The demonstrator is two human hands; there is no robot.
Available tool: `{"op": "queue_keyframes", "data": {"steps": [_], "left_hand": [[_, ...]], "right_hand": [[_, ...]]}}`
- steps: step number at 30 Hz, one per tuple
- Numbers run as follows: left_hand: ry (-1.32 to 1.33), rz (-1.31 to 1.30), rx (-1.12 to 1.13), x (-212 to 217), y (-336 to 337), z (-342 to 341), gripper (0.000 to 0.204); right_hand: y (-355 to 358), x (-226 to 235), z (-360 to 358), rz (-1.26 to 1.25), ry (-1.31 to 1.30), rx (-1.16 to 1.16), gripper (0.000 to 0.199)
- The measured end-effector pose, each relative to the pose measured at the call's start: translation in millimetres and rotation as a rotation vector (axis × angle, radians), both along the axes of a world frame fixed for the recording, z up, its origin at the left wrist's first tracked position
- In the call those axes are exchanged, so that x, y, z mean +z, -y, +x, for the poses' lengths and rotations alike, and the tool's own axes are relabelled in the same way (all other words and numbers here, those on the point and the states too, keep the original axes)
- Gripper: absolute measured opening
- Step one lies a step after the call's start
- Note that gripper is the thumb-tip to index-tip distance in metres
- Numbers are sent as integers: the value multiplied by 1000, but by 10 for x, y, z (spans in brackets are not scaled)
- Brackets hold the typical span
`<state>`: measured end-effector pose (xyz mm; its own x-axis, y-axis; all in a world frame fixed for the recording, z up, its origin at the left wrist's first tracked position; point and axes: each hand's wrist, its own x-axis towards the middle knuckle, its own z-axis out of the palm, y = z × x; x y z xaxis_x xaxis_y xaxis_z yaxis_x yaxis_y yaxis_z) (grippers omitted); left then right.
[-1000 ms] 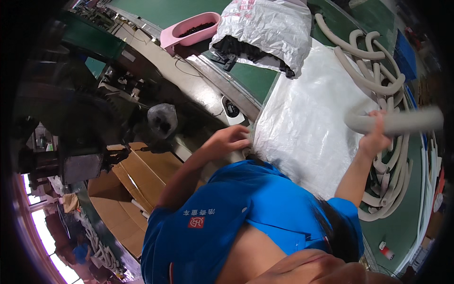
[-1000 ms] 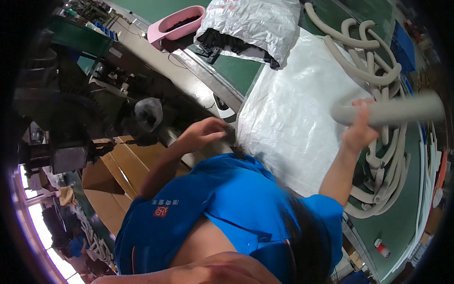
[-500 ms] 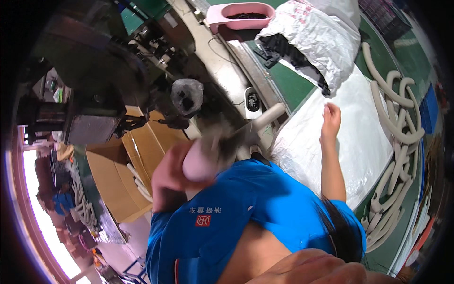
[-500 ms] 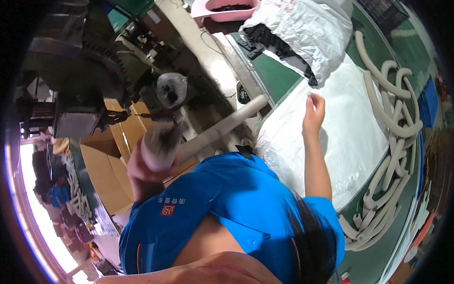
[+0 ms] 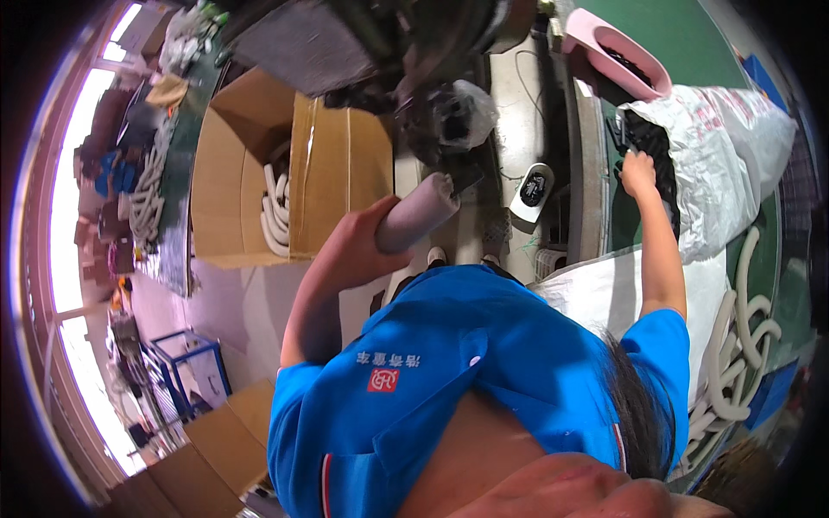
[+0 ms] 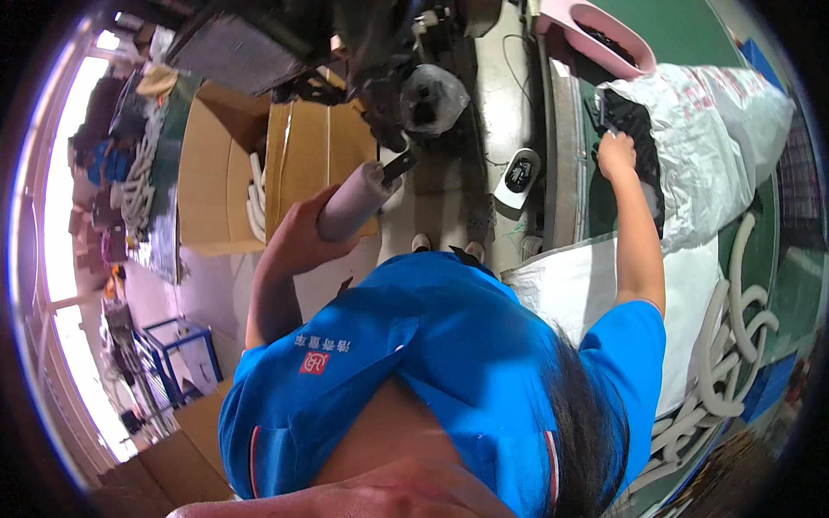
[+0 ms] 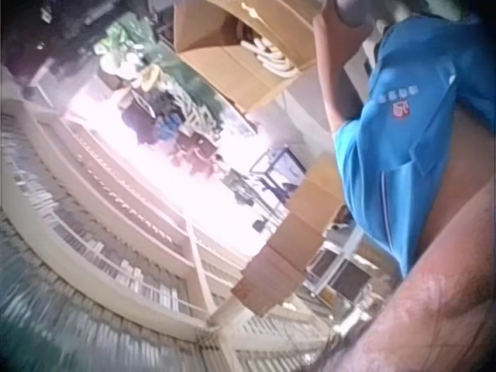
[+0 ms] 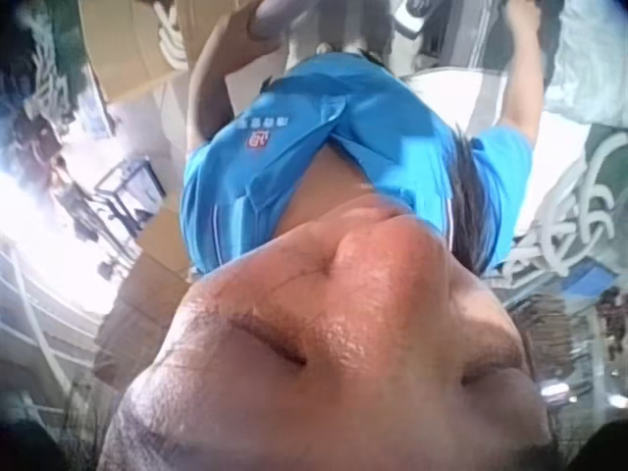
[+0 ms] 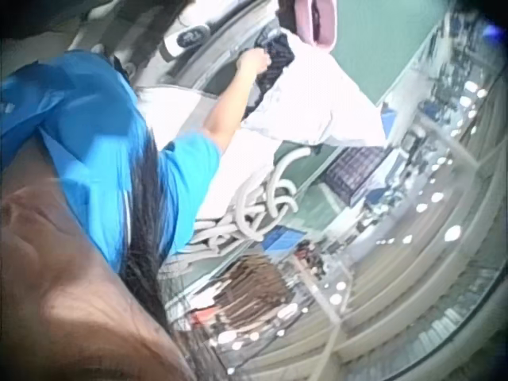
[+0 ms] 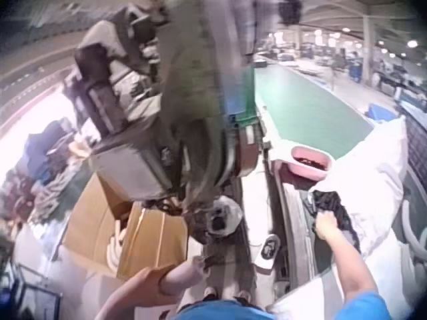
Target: The person repeatedly picks up a white foam tube and a black plastic connector, inserts the connector into the tube end, and places the assembled unit into a cardboard box. The process is repeated multiple times in a factory setting.
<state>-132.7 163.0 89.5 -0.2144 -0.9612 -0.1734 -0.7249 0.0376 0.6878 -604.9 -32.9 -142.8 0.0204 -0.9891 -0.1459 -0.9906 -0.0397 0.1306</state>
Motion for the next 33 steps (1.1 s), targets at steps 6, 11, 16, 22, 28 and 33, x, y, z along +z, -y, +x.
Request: {"op": "queue_keyframes", "data": {"steps": [6, 11, 16, 22, 28, 33], "left_hand": [[-30, -84, 70, -219, -9, 22, 46], [-29, -137, -11, -190, 18, 41, 45], [-34, -171, 13, -174, -40, 171, 45], [-22, -56, -4, -96, -128, 328, 46], [82, -20, -243, -189, -271, 480, 38], [8, 9, -19, -455, -36, 565, 46]], "right_hand": [[-677, 1467, 1413, 395, 1516, 125, 30], [-1094, 1873, 2026, 462, 1687, 334, 29], [-1119, 1873, 2123, 493, 1777, 307, 27], [-1120, 1917, 2300, 513, 1647, 411, 30], [-1178, 1923, 2466, 725, 1539, 566, 25], [-917, 1600, 2898, 195, 1514, 455, 37]]}}
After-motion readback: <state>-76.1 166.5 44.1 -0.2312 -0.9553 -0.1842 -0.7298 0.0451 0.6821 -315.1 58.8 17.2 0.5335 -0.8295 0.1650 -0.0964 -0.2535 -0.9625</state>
